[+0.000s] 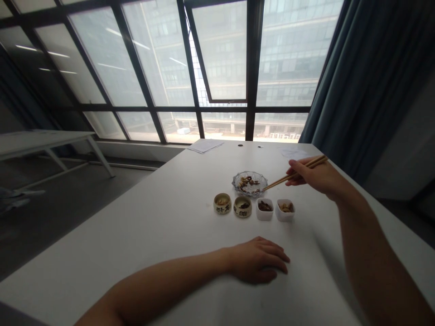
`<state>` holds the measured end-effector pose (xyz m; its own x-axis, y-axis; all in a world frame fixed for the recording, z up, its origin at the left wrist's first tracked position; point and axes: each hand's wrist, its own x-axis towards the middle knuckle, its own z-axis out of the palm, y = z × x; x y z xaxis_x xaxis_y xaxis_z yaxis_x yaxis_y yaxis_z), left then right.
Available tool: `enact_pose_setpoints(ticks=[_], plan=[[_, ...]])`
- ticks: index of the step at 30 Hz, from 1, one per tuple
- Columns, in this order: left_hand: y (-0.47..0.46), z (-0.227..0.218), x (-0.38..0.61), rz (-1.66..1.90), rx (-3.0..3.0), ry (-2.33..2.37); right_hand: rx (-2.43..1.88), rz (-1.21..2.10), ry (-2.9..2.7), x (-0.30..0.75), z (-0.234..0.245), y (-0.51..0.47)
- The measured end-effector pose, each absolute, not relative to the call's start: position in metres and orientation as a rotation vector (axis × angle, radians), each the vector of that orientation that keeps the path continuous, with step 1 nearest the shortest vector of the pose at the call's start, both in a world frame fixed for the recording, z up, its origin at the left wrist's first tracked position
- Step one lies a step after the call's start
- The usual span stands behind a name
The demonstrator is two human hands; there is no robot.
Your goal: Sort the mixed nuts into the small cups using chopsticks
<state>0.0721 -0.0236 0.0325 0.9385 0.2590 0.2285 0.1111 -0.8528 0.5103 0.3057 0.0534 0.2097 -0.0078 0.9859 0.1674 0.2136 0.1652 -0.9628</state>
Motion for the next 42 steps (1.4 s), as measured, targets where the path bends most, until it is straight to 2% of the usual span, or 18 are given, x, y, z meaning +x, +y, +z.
enact_pose_setpoints(ticks=[6, 13, 21, 35, 42], plan=[[-0.024, 0.032, 0.072, 0.405, 2.596, 0.268, -1.064, 0.749, -1.465, 0.299, 0.175, 0.098], [-0.023, 0.029, 0.072, 0.413, 2.616, 0.262, -1.051, 0.751, -1.633, 0.284, 0.124, 0.135], [-0.023, 0.028, 0.072, 0.429, 2.616, 0.24, -1.039, 0.751, -1.759, 0.279, 0.098, 0.153], [-0.022, 0.027, 0.071, 0.427, 2.604, 0.238, -1.055, 0.879, -1.526, 0.272, 0.083, 0.165], [-0.022, 0.03, 0.071, 0.41, 2.604, 0.234, -1.048, 0.895, -1.374, 0.275, 0.116, 0.148]])
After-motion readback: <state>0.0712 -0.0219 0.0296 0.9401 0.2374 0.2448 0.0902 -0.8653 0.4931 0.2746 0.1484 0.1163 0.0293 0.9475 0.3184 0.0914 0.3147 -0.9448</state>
